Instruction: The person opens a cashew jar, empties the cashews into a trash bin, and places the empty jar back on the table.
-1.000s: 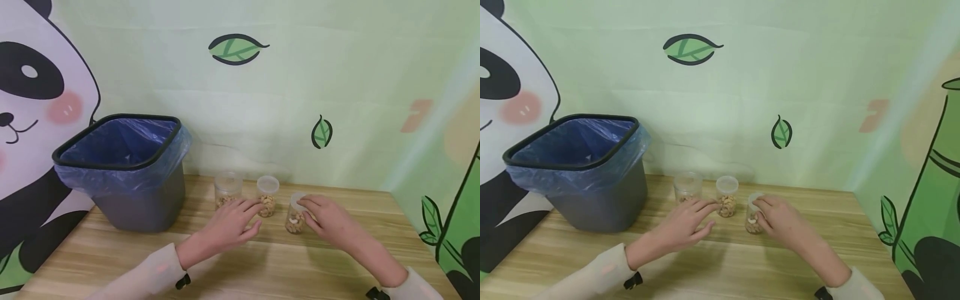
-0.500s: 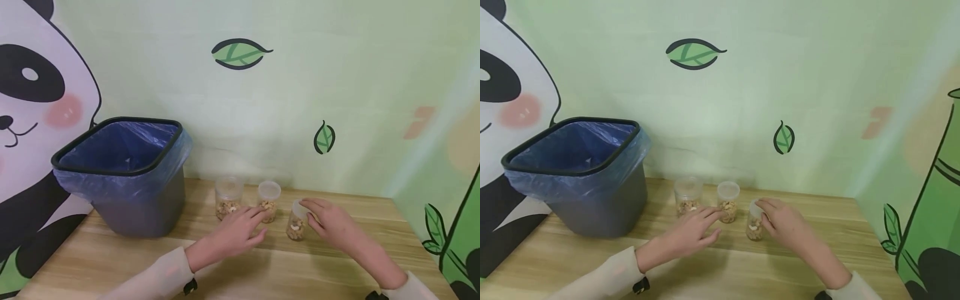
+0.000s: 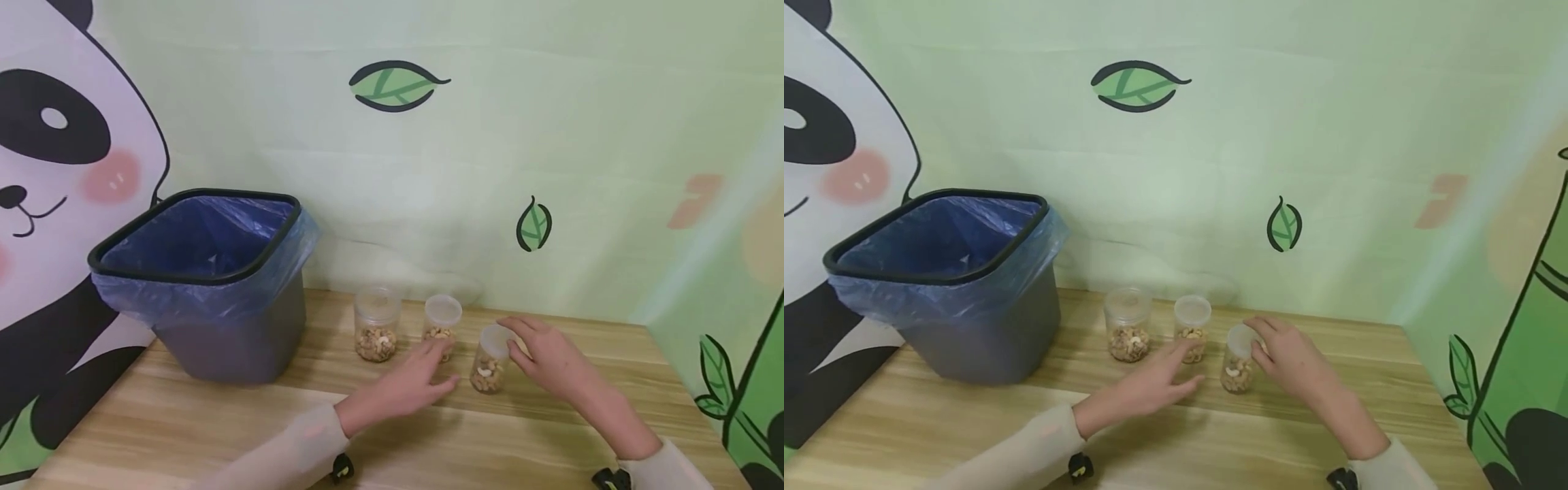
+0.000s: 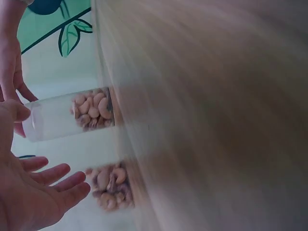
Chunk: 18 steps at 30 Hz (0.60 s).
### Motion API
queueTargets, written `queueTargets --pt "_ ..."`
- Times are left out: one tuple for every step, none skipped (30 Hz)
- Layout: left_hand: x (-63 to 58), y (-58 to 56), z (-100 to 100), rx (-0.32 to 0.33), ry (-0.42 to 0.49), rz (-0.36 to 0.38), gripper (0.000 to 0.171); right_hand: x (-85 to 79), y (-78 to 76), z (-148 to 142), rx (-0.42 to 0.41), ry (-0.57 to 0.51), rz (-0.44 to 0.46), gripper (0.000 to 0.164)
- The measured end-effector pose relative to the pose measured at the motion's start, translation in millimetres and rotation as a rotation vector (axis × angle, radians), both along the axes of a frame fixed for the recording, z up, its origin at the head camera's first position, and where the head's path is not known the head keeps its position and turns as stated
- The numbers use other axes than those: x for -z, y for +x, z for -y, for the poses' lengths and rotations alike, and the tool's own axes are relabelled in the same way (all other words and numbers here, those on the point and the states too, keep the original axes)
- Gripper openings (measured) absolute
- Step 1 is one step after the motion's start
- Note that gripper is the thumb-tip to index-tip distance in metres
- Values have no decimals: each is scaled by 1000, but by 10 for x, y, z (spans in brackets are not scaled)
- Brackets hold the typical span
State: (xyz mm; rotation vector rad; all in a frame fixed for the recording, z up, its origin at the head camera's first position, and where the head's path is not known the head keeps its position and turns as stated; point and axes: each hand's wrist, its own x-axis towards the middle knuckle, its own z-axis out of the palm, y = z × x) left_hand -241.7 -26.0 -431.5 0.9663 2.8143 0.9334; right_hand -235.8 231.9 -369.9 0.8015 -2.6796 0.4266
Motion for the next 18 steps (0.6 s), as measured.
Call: queueTargets --pt "8 0 -28 -12 25 25 71 6 -3 -2 5 0 8 36" --pt "19 -2 -58 -24 47 48 74 9 -4 -4 8 -2 17 36" --pt "35 -7 -88 -31 70 73 77 11 -5 -6 12 -3 22 36" --pt "53 -18 -121 -35 90 91 80 11 -6 -10 18 -3 29 36" --pt "71 -28 -153 -39 105 107 84 8 -7 -14 22 -5 35 36" --pt "82 -38 -183 -37 127 129 87 2 -9 -16 25 -9 38 37" --pt "98 -51 -216 -35 145 146 90 -5 -12 -17 29 -12 43 37" --pt "115 -65 -249 -37 161 163 93 -12 -18 -18 31 -15 44 37" --pt "133 -79 -283 -40 179 180 95 -19 -26 -18 31 -20 45 37" --pt "149 -94 -320 -42 204 199 97 -27 -33 -17 32 -23 47 37" --pt "165 -109 -360 -44 233 218 98 -34 -43 -14 31 -26 48 37" --pt "184 -124 -402 -49 259 234 99 -39 -51 -11 34 -29 52 37" --pt "211 -139 -449 -56 287 251 99 -40 -58 -10 38 -31 58 37" --pt "237 -152 -494 -59 319 269 99 -41 -69 -5 40 -32 66 36" --pt "258 -162 -539 -62 353 286 99 -43 -76 3 44 -34 79 36" --pt "280 -172 -582 -65 385 301 97 -39 -84 10 49 -33 89 36" --pt "301 -178 -622 -73 408 310 97 -32 -92 21 55 -32 100 37" --pt "314 -180 -656 -80 432 322 97 -29 -95 34 61 -33 112 37"
